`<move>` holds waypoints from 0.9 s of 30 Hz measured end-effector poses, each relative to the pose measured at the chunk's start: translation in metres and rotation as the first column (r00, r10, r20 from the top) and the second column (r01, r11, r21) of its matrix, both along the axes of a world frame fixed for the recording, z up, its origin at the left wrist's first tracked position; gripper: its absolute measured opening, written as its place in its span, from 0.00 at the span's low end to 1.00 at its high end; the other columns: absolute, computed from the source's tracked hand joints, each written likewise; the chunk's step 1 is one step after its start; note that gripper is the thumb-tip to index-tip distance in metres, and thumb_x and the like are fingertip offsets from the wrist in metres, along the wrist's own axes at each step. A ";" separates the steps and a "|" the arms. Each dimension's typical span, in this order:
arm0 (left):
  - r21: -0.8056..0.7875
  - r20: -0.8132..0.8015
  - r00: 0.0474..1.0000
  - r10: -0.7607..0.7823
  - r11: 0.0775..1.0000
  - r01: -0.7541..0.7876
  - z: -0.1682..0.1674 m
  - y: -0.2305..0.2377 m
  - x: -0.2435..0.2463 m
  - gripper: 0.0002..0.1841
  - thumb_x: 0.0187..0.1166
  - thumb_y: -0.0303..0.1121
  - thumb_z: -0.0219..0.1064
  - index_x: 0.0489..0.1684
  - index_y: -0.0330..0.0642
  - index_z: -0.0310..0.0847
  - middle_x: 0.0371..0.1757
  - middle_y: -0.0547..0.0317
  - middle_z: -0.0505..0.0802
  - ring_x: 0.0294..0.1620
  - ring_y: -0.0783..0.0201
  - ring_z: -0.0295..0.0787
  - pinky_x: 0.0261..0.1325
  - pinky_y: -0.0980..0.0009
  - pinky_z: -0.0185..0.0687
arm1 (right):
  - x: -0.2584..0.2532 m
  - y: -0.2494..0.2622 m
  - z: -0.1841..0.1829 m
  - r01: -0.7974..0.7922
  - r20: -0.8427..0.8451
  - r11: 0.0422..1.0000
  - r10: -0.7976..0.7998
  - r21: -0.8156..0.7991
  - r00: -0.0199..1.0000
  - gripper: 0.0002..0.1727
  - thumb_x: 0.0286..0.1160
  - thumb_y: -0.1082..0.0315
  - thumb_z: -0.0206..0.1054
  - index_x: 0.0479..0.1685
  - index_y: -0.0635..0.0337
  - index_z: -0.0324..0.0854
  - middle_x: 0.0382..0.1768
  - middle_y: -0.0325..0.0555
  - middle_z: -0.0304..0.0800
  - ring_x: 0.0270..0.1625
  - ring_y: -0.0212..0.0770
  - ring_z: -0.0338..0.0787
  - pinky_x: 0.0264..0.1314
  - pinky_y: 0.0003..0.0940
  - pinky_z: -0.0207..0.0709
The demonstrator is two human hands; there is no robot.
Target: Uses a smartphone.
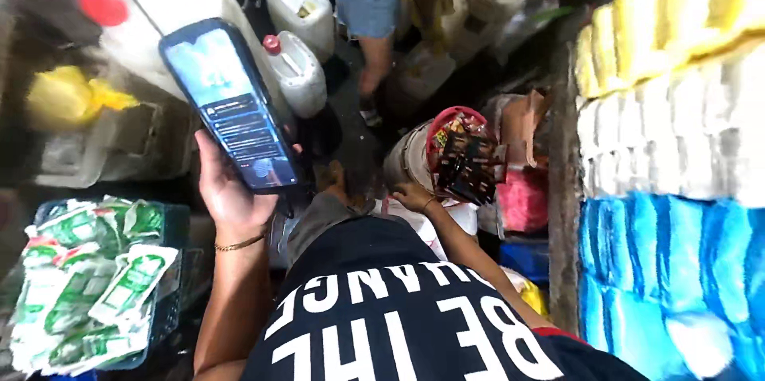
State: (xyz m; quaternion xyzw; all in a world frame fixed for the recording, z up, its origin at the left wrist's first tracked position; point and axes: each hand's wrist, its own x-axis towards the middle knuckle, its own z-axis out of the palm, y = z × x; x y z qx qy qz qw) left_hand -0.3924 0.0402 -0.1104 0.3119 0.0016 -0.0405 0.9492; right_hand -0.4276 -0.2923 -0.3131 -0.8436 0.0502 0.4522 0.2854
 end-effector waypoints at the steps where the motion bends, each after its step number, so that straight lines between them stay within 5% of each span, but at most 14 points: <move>1: 0.011 0.004 1.000 -0.008 1.000 0.008 0.000 0.000 -0.001 0.31 0.93 0.57 0.32 0.73 0.53 0.76 0.66 0.52 0.89 0.66 0.53 0.88 0.65 0.50 0.87 | -0.003 -0.002 0.001 0.004 0.009 1.000 -0.004 -0.004 1.000 0.29 0.91 0.55 0.53 0.83 0.63 0.69 0.77 0.65 0.76 0.82 0.60 0.73 0.87 0.58 0.59; 11: 0.074 0.052 0.986 -0.157 0.985 0.153 0.001 -0.037 -0.004 0.30 0.94 0.55 0.31 0.72 0.53 0.76 0.64 0.57 0.90 0.66 0.59 0.88 0.67 0.54 0.86 | -0.035 -0.005 0.012 0.114 0.105 0.993 -0.114 0.009 0.988 0.28 0.90 0.55 0.54 0.81 0.63 0.72 0.74 0.67 0.79 0.80 0.63 0.75 0.84 0.62 0.61; 14: 0.128 0.011 0.984 -0.179 0.976 0.176 0.004 -0.052 -0.010 0.30 0.94 0.56 0.30 0.74 0.53 0.74 0.64 0.57 0.90 0.64 0.60 0.89 0.64 0.57 0.88 | -0.043 -0.008 0.025 0.180 0.127 0.976 -0.195 0.124 0.973 0.28 0.90 0.55 0.54 0.82 0.64 0.71 0.76 0.65 0.78 0.80 0.60 0.75 0.86 0.58 0.61; 18: 0.188 -0.010 0.964 -0.265 0.946 0.262 0.003 -0.071 -0.024 0.29 0.93 0.58 0.34 0.76 0.55 0.73 0.63 0.60 0.91 0.60 0.64 0.90 0.61 0.62 0.89 | -0.043 0.004 0.078 0.298 0.190 0.831 -0.425 0.470 0.885 0.26 0.90 0.57 0.56 0.80 0.62 0.73 0.71 0.61 0.83 0.72 0.52 0.83 0.79 0.51 0.73; 23: 0.361 -0.029 0.934 -0.357 0.867 0.342 -0.001 -0.093 -0.036 0.30 0.92 0.61 0.33 0.74 0.58 0.75 0.59 0.66 0.92 0.57 0.70 0.91 0.58 0.68 0.90 | -0.045 0.027 0.154 0.146 0.207 0.485 -0.601 0.862 0.772 0.29 0.90 0.56 0.46 0.86 0.57 0.62 0.62 0.45 0.85 0.50 0.34 0.89 0.51 0.33 0.86; 25: 0.392 -0.044 0.931 -0.363 0.851 0.350 -0.003 -0.101 -0.041 0.30 0.93 0.59 0.32 0.73 0.58 0.75 0.58 0.65 0.92 0.56 0.69 0.91 0.58 0.67 0.90 | -0.044 0.031 0.171 0.095 0.183 0.401 -0.602 0.911 0.777 0.35 0.87 0.53 0.54 0.91 0.53 0.53 0.63 0.43 0.83 0.49 0.31 0.88 0.48 0.29 0.86; 27: 0.418 -0.073 0.929 -0.362 0.835 0.358 -0.005 -0.109 -0.044 0.27 0.93 0.56 0.33 0.76 0.58 0.71 0.60 0.65 0.91 0.58 0.68 0.90 0.59 0.66 0.89 | -0.042 0.034 0.178 0.088 0.163 0.376 -0.587 0.923 0.793 0.46 0.76 0.53 0.67 0.92 0.53 0.47 0.65 0.43 0.82 0.57 0.32 0.88 0.57 0.31 0.87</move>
